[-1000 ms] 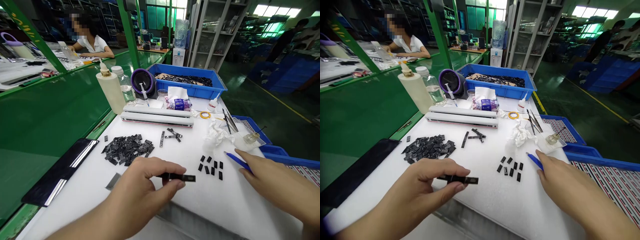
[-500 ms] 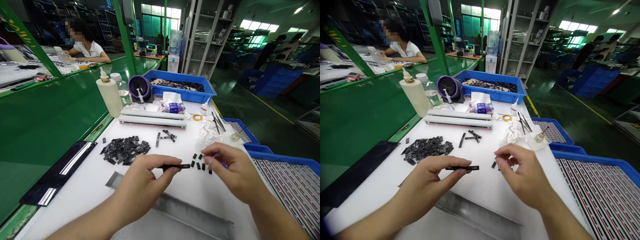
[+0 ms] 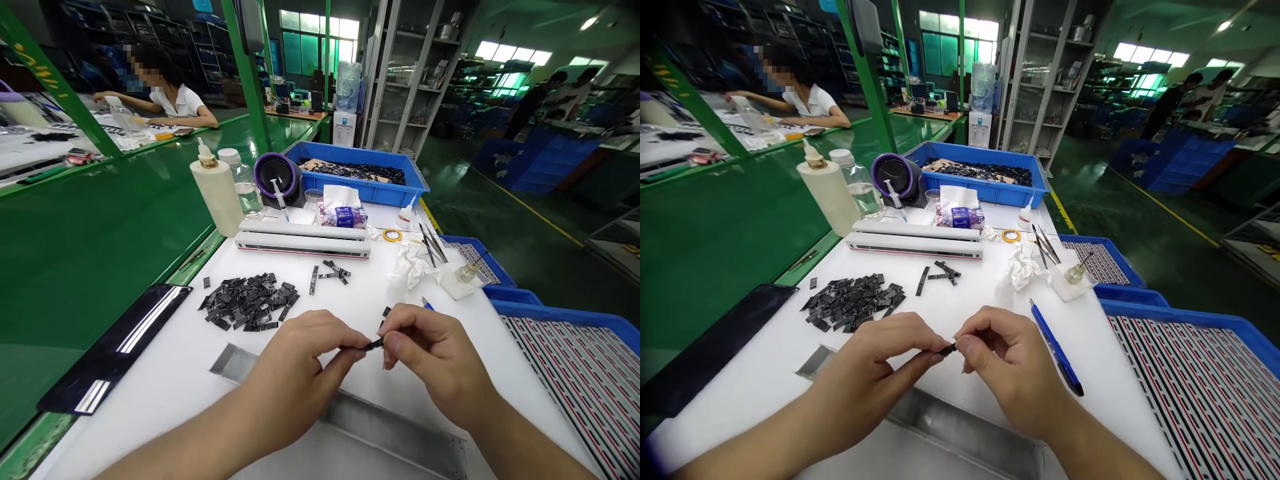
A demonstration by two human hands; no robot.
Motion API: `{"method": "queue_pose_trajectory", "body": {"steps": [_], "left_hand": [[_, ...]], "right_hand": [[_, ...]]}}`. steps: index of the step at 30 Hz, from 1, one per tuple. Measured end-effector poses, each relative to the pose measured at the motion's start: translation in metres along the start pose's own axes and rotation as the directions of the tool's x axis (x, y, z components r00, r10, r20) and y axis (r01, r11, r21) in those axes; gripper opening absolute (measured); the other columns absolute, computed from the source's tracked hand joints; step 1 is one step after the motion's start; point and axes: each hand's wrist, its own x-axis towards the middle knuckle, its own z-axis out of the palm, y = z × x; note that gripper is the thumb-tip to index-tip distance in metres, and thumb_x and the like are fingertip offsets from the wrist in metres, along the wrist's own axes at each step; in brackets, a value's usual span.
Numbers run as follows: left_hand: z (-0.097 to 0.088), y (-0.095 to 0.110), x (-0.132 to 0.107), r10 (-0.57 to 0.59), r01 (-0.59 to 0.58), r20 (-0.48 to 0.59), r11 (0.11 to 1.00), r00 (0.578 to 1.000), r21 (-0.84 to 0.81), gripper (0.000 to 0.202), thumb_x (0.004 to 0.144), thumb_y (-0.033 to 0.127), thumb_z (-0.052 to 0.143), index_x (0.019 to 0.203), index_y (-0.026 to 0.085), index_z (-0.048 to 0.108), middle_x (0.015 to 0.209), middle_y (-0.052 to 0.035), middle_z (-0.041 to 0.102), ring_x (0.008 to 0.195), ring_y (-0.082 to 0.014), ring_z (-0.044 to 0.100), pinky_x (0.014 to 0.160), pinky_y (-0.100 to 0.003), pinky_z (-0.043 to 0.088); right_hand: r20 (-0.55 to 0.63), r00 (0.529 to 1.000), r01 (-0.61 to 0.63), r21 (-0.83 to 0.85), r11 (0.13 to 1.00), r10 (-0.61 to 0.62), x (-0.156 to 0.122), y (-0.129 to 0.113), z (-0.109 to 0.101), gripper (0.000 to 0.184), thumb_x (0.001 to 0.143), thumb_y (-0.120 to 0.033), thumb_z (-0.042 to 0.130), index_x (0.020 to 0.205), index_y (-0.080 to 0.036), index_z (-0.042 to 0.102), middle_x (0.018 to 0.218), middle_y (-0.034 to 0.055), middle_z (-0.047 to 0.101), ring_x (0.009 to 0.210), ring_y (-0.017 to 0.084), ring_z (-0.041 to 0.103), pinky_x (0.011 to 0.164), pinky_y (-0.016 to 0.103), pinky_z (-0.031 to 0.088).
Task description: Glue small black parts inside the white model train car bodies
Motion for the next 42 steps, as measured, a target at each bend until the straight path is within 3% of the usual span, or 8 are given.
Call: {"method": "queue_pose_trajectory", "body": {"steps": [8, 12, 15, 19, 23, 30, 35, 42], "left_hand": [[-0.001, 0.006, -0.006, 0.398, -0.400, 0.054, 0.916, 0.916, 0.020, 0.023, 0.085, -0.001, 0.059, 0.096, 0.018, 0.065, 0.085, -0.0006, 0.072, 0.078, -0.0120, 0.060, 0.080, -0.028, 0.048], [0.002, 0.001, -0.004, 0.232, -0.217, -0.071, 0.961, 0.970, 0.169, 0.018, 0.089, 0.007, 0.057, 0.094, 0.020, 0.067, 0.079, 0.0005, 0.070, 0.074, -0.0128, 0.061, 0.072, -0.028, 0.048], [0.002, -0.008, -0.001, 0.019, 0.013, -0.105, 0.957, 0.994, 0.291, 0.014, 0.089, 0.015, 0.059, 0.090, 0.022, 0.071, 0.081, -0.0002, 0.072, 0.077, -0.0165, 0.064, 0.070, -0.030, 0.049], [-0.003, -0.012, 0.001, -0.226, 0.237, -0.084, 0.957, 0.970, 0.165, 0.020, 0.091, 0.028, 0.059, 0.107, 0.027, 0.071, 0.088, 0.0004, 0.072, 0.081, -0.0166, 0.066, 0.065, -0.026, 0.050], [-0.008, -0.005, -0.001, -0.214, 0.215, 0.013, 0.974, 0.977, -0.065, 0.027, 0.095, 0.030, 0.054, 0.118, 0.030, 0.067, 0.091, 0.0003, 0.071, 0.086, -0.0153, 0.067, 0.075, -0.025, 0.052], [-0.007, -0.002, 0.000, -0.285, 0.336, 0.180, 0.841, 0.942, -0.424, 0.012, 0.093, 0.032, 0.060, 0.096, 0.022, 0.064, 0.090, -0.0029, 0.073, 0.088, -0.0168, 0.067, 0.080, -0.028, 0.052], [-0.005, -0.004, 0.003, -0.268, 0.311, 0.159, 0.864, 0.950, -0.397, 0.012, 0.089, 0.032, 0.065, 0.086, 0.021, 0.064, 0.100, -0.0023, 0.068, 0.095, -0.0152, 0.062, 0.082, -0.026, 0.048], [-0.004, -0.003, 0.010, -0.454, 0.361, -0.059, 0.774, 0.889, -0.520, 0.021, 0.084, 0.036, 0.071, 0.085, 0.018, 0.061, 0.078, 0.0018, 0.061, 0.074, -0.0102, 0.055, 0.069, -0.021, 0.045]], "right_hand": [[0.394, 0.888, -0.411, 0.447, 0.795, 0.238, 0.009, 0.011, 0.001, 0.030, 0.076, -0.039, 0.078, 0.072, -0.016, 0.059, 0.051, -0.0059, 0.047, 0.037, 0.005, 0.039, 0.035, 0.018, 0.034], [0.046, 0.986, 0.155, 0.051, 0.987, -0.158, -0.002, 0.006, 0.000, 0.012, 0.087, -0.027, 0.065, 0.080, -0.019, 0.061, 0.063, -0.0022, 0.053, 0.051, 0.009, 0.048, 0.047, 0.023, 0.040], [-0.012, 0.820, 0.478, -0.537, 0.695, -0.572, -0.004, -0.003, -0.010, 0.009, 0.084, -0.011, 0.062, 0.084, -0.020, 0.064, 0.072, 0.0002, 0.061, 0.066, 0.012, 0.054, 0.061, 0.026, 0.043], [-0.015, 0.988, 0.086, -0.782, 0.618, -0.157, 0.009, -0.012, -0.035, 0.017, 0.090, -0.022, 0.056, 0.075, -0.021, 0.065, 0.066, -0.0013, 0.062, 0.060, 0.012, 0.053, 0.055, 0.026, 0.039], [-0.045, 0.983, -0.136, -0.822, 0.552, 0.176, 0.020, -0.007, -0.046, 0.023, 0.088, -0.027, 0.054, 0.073, -0.020, 0.070, 0.070, 0.0010, 0.068, 0.062, 0.014, 0.057, 0.056, 0.027, 0.038], [-0.026, 0.993, -0.099, -0.698, 0.709, 0.112, 0.029, 0.006, -0.017, 0.021, 0.089, -0.030, 0.055, 0.082, -0.021, 0.072, 0.076, 0.0003, 0.072, 0.070, 0.015, 0.060, 0.064, 0.028, 0.042], [-0.088, 0.996, -0.059, -0.778, 0.625, -0.015, 0.034, 0.014, -0.014, 0.020, 0.087, -0.028, 0.059, 0.091, -0.019, 0.076, 0.081, 0.0048, 0.073, 0.074, 0.019, 0.063, 0.071, 0.033, 0.045], [-0.039, 0.999, 0.002, -0.175, 0.984, -0.009, 0.008, 0.008, -0.006, 0.024, 0.089, -0.032, 0.065, 0.110, -0.021, 0.070, 0.087, 0.0048, 0.073, 0.071, 0.016, 0.069, 0.057, 0.027, 0.056]]}}
